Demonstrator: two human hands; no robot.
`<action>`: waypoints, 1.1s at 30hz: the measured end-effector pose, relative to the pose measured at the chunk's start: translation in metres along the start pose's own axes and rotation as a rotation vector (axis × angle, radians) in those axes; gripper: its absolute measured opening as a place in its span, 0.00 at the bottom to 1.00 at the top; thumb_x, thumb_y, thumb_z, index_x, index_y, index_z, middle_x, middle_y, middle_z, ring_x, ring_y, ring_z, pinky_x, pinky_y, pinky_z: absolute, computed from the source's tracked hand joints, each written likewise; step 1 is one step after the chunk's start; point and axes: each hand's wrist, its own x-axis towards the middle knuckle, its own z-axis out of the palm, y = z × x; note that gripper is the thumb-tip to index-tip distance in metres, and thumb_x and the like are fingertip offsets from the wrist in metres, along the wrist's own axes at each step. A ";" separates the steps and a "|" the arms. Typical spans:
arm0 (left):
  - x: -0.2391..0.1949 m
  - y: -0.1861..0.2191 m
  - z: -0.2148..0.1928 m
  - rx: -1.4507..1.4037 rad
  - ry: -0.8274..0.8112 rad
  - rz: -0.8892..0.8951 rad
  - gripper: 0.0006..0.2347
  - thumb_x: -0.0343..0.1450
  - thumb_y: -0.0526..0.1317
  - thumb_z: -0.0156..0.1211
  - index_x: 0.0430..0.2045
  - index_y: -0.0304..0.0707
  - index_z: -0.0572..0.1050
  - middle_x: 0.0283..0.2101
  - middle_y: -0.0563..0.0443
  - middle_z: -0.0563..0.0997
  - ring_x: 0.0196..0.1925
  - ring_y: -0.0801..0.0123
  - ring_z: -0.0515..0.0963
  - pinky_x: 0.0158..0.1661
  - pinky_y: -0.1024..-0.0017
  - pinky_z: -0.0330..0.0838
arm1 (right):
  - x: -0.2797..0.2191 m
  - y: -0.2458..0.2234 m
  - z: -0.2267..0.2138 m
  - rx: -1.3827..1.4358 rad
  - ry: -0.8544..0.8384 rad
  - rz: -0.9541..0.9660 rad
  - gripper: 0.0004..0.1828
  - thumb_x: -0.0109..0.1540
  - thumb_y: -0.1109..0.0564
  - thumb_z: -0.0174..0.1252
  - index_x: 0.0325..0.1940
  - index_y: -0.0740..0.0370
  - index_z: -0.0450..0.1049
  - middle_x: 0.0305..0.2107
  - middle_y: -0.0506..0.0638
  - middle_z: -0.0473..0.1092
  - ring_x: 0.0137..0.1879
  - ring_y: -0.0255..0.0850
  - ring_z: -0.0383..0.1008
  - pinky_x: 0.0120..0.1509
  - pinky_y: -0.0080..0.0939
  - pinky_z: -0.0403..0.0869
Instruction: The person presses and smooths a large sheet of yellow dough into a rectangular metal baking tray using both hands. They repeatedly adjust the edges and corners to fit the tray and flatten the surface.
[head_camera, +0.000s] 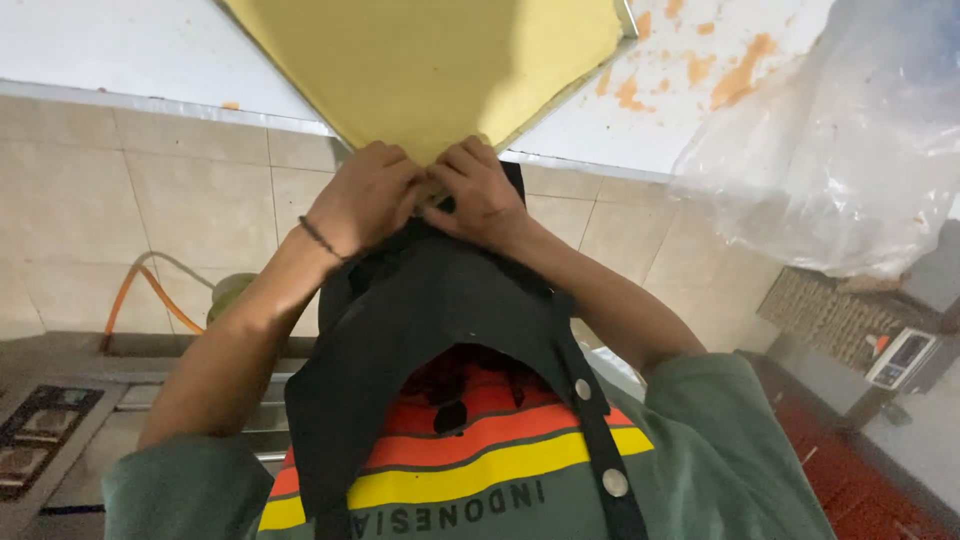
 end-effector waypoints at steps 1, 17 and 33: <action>-0.002 0.000 -0.001 -0.043 -0.033 -0.064 0.06 0.62 0.38 0.50 0.20 0.34 0.71 0.23 0.44 0.70 0.29 0.54 0.70 0.30 0.65 0.62 | -0.001 0.001 0.006 -0.066 0.051 -0.023 0.10 0.46 0.54 0.58 0.27 0.61 0.70 0.23 0.50 0.61 0.32 0.45 0.61 0.37 0.42 0.62; -0.001 0.001 -0.016 -0.092 0.065 -0.132 0.04 0.59 0.38 0.58 0.21 0.40 0.74 0.22 0.51 0.71 0.27 0.63 0.71 0.30 0.72 0.65 | -0.003 0.001 0.009 0.068 0.090 0.056 0.06 0.51 0.55 0.55 0.30 0.57 0.70 0.22 0.46 0.63 0.30 0.43 0.62 0.36 0.36 0.60; -0.025 0.034 0.001 0.282 0.266 -0.030 0.04 0.63 0.36 0.48 0.23 0.39 0.71 0.24 0.48 0.67 0.33 0.59 0.69 0.36 0.66 0.61 | -0.002 -0.006 -0.009 0.038 0.127 -0.245 0.09 0.58 0.55 0.51 0.27 0.61 0.72 0.26 0.48 0.64 0.32 0.44 0.63 0.35 0.37 0.62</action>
